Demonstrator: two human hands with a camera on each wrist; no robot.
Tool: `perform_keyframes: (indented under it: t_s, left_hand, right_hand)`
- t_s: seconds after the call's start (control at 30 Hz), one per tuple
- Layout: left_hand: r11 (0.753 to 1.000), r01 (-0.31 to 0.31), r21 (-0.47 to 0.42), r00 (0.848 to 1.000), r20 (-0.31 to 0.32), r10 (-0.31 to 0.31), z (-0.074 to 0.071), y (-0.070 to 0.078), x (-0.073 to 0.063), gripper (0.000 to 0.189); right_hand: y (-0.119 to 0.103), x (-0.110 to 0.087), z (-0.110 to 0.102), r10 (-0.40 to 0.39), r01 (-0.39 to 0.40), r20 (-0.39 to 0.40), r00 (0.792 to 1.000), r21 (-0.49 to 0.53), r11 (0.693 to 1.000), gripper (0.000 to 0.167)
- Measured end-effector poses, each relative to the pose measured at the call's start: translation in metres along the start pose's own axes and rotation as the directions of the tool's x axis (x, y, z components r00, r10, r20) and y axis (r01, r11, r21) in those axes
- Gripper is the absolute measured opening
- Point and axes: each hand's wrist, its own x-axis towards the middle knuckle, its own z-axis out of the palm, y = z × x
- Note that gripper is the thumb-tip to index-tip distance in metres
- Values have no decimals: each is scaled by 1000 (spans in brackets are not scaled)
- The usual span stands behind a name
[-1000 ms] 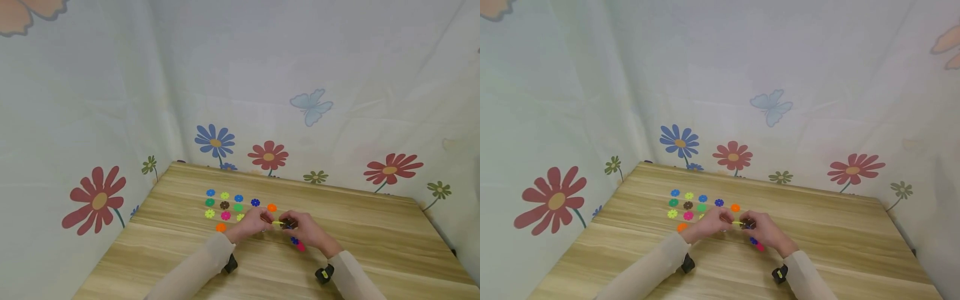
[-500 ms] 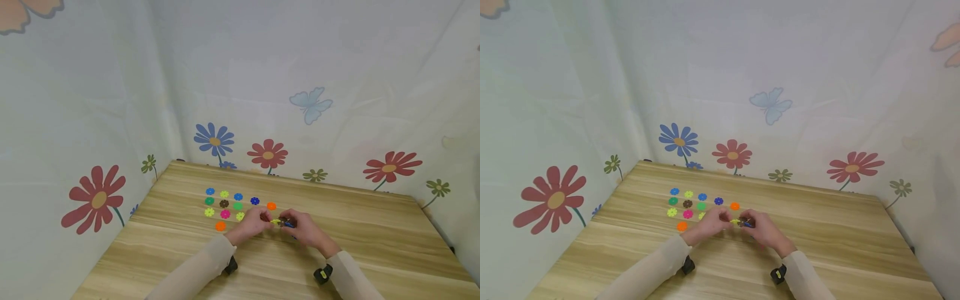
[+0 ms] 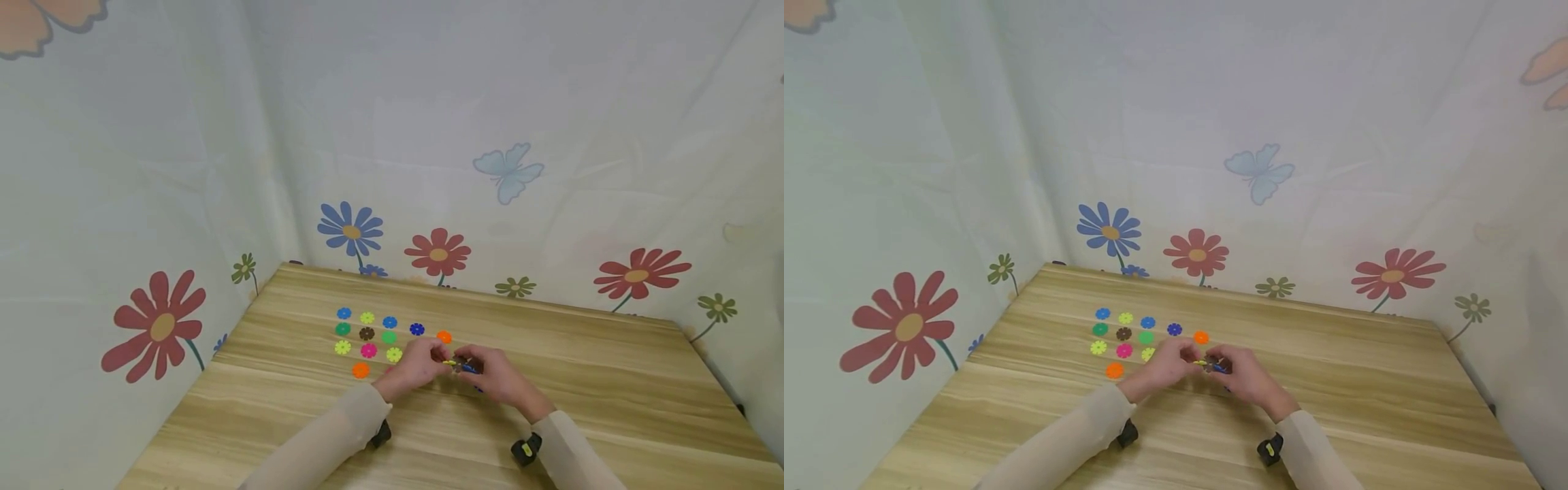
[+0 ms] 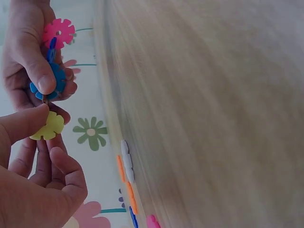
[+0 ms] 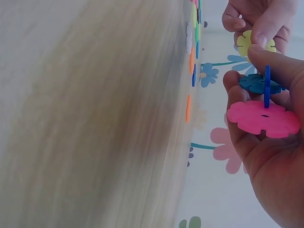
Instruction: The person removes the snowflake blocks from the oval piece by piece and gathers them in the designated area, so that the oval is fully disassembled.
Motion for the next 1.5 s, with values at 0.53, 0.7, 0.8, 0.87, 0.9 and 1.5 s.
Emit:
perform_keyframes:
  t_s: [0.53, 0.7, 0.8, 0.87, 0.9, 1.5]
  left_hand:
    - [993, -70, 99, 996, -39, 74, -1, -3, 1, 14]
    - [987, -88, 132, 995, -26, 93, -2, 0, 1, 12]
    - [986, -97, 139, 995, -17, 101, -3, 2, 1, 12]
    - [985, -95, 141, 995, -12, 98, -4, 2, 1, 12]
    - [985, -94, 144, 995, -10, 96, -4, 2, 2, 12]
    - [980, -86, 179, 996, 34, 81, -6, 3, 2, 14]
  right_hand:
    - [-2, 0, 0, 12, -13, 24, 1000, 12, 1000, 32]
    - [-2, -1, -1, 10, -10, 20, 1000, 29, 1000, 32]
    - [-2, -1, -2, 2, -3, 20, 1000, 39, 999, 31]
    - [-1, -1, -2, -1, 0, 23, 1000, 40, 999, 31]
    - [0, -1, -2, -4, 3, 25, 1000, 41, 999, 31]
    - [9, -5, -5, 59, -59, 26, 998, 6, 998, 35]
